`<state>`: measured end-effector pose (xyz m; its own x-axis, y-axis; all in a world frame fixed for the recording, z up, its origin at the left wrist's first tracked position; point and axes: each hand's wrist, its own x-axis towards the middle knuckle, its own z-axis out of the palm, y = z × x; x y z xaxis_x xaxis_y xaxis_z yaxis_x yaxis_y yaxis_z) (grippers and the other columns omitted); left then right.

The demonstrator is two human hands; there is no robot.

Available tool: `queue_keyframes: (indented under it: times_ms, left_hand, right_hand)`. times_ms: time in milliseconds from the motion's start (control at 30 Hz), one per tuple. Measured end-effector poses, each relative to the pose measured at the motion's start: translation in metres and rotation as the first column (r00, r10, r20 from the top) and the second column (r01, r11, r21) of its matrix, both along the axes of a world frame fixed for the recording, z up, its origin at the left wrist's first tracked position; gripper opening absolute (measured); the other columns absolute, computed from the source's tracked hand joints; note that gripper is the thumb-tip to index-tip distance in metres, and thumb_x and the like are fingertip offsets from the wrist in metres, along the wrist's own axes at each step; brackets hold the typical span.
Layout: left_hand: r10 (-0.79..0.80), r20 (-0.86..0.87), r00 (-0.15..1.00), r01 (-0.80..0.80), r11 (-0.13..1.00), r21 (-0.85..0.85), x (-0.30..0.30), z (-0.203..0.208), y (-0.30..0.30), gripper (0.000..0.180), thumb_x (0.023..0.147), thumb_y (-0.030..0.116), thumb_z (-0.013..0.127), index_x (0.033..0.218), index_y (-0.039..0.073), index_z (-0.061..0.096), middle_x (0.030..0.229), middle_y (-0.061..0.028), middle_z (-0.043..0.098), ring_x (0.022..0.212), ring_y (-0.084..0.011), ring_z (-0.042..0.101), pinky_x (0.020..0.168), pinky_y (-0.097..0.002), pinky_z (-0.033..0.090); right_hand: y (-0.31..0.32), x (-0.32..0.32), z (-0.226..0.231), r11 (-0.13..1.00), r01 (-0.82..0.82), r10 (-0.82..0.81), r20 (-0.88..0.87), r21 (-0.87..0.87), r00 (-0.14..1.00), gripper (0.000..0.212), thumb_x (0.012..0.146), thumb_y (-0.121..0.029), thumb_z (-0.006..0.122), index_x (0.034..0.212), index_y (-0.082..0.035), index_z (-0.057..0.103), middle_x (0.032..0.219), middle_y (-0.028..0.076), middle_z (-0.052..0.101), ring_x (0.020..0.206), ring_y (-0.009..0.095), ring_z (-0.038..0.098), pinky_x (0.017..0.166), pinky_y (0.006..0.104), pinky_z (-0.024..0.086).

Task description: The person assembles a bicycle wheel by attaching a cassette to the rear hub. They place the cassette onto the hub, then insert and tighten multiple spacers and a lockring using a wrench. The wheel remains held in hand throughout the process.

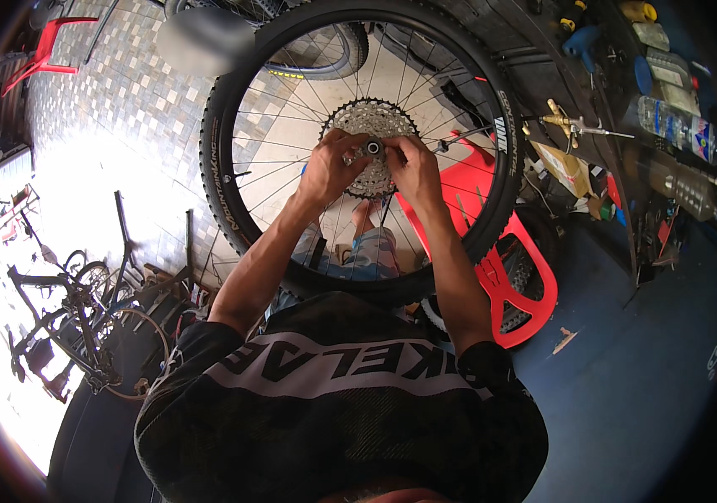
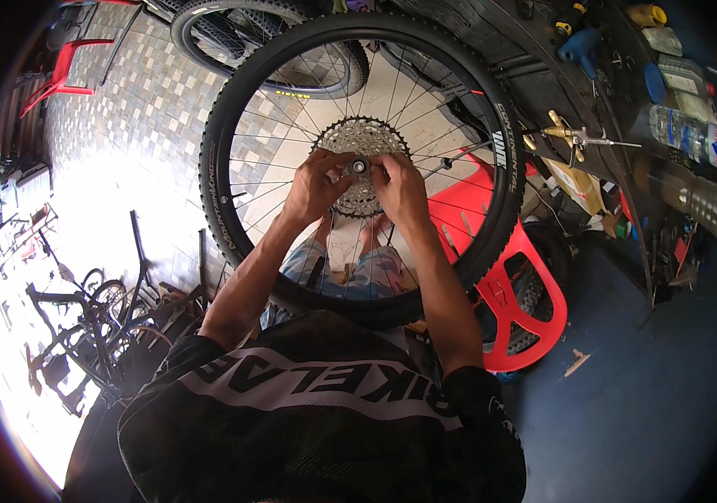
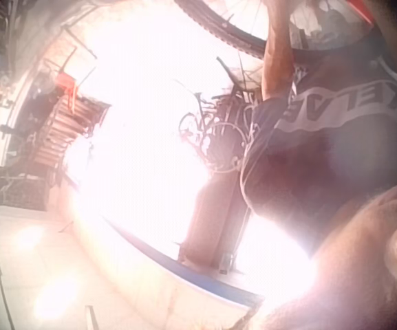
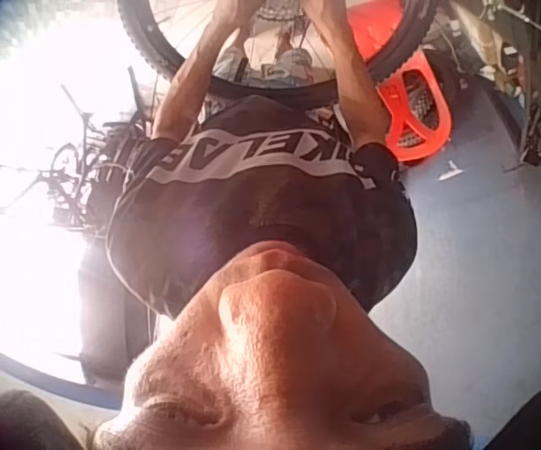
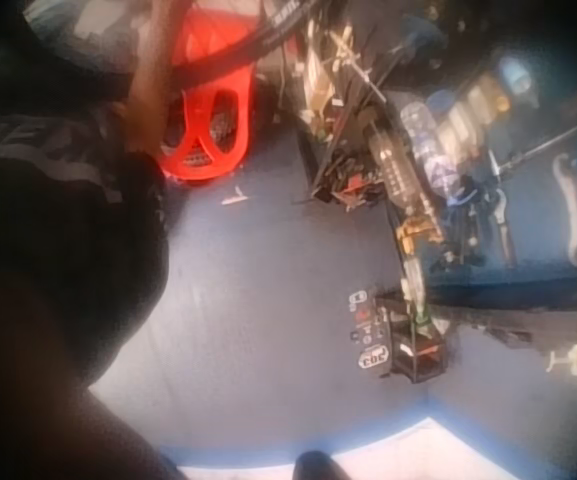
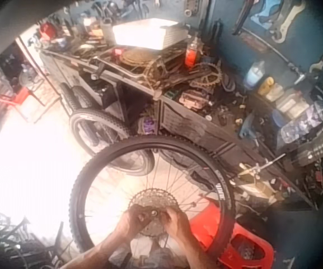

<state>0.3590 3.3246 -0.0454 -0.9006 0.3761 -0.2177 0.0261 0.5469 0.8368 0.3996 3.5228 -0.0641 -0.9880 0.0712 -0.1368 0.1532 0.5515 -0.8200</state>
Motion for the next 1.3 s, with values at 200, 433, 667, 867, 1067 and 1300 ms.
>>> queue_keyframes:
  times_ms: [200, 433, 667, 867, 1067, 1300]
  left_hand:
    - [0.019, -0.026, 0.999, -0.019, 1.0, 0.004, 0.006, -0.011, -0.004, 0.049, 0.084, 0.013, 0.085, 0.131, 0.013, 0.073, 0.107, -0.0136, 0.068, 0.089, -0.0265, 0.072, 0.077, -0.0384, 0.06]
    - [-0.066, -0.155, 0.986, 0.042, 0.987, -0.158, 0.007, 0.003, -0.003, 0.05, 0.086, 0.024, 0.085, 0.133, 0.014, 0.073, 0.117, -0.0128, 0.067, 0.098, -0.0313, 0.072, 0.081, -0.0421, 0.06]
    - [-0.033, -0.167, 0.985, -0.003, 0.978, -0.211, 0.006, -0.001, 0.003, 0.045, 0.087, 0.029, 0.082, 0.129, 0.016, 0.073, 0.123, -0.0121, 0.064, 0.11, -0.0349, 0.065, 0.089, -0.0457, 0.058]
    - [-0.074, -0.258, 0.963, 0.009, 0.97, -0.245, 0.005, -0.001, 0.01, 0.043, 0.084, 0.027, 0.084, 0.124, 0.017, 0.076, 0.123, -0.014, 0.063, 0.114, -0.0361, 0.064, 0.091, -0.0456, 0.057]
    - [-0.067, -0.2, 0.977, 0.019, 0.973, -0.23, 0.001, 0.0, 0.013, 0.04, 0.081, 0.024, 0.088, 0.117, 0.013, 0.078, 0.122, -0.0128, 0.062, 0.114, -0.0357, 0.063, 0.089, -0.0464, 0.056]
    - [-0.112, -0.203, 0.973, 0.069, 0.975, -0.209, -0.005, 0.006, 0.011, 0.039, 0.081, 0.023, 0.088, 0.117, 0.013, 0.078, 0.121, -0.0109, 0.062, 0.11, -0.0326, 0.063, 0.086, -0.0452, 0.057]
  right_hand:
    - [-0.003, -0.001, 0.004, 1.0, 0.006, -0.006, 0.006, 0.028, 1.0, 0.012, 0.093, -0.009, 0.069, 0.104, -0.005, 0.073, 0.095, 0.016, 0.071, 0.091, 0.038, 0.07, 0.08, 0.0457, 0.056]
    - [-0.005, -0.001, 0.004, 0.997, -0.006, 0.007, -0.015, 0.074, 1.0, 0.012, 0.092, -0.009, 0.07, 0.103, -0.006, 0.071, 0.097, 0.015, 0.071, 0.093, 0.037, 0.07, 0.081, 0.0453, 0.057]
    - [-0.01, -0.002, 0.008, 0.985, 0.0, 0.003, -0.017, 0.172, 1.0, 0.011, 0.092, -0.012, 0.071, 0.102, -0.007, 0.07, 0.096, 0.013, 0.069, 0.092, 0.037, 0.069, 0.079, 0.0464, 0.056]
    - [-0.012, 0.005, 0.0, 0.973, 0.02, -0.013, -0.029, 0.228, 0.999, 0.015, 0.09, -0.012, 0.071, 0.105, -0.01, 0.069, 0.102, 0.012, 0.069, 0.1, 0.036, 0.068, 0.082, 0.0464, 0.057]
    - [0.011, -0.012, 0.035, 0.974, -0.001, 0.01, -0.039, 0.228, 0.999, 0.026, 0.09, -0.018, 0.075, 0.114, -0.01, 0.07, 0.104, 0.012, 0.069, 0.104, 0.032, 0.069, 0.09, 0.0433, 0.056]
    - [0.193, -0.11, 0.156, 0.865, 0.473, -0.332, -0.52, 0.164, 0.787, 0.016, 0.094, -0.013, 0.071, 0.11, -0.012, 0.073, 0.101, 0.01, 0.073, 0.081, 0.024, 0.073, 0.073, 0.0358, 0.058]
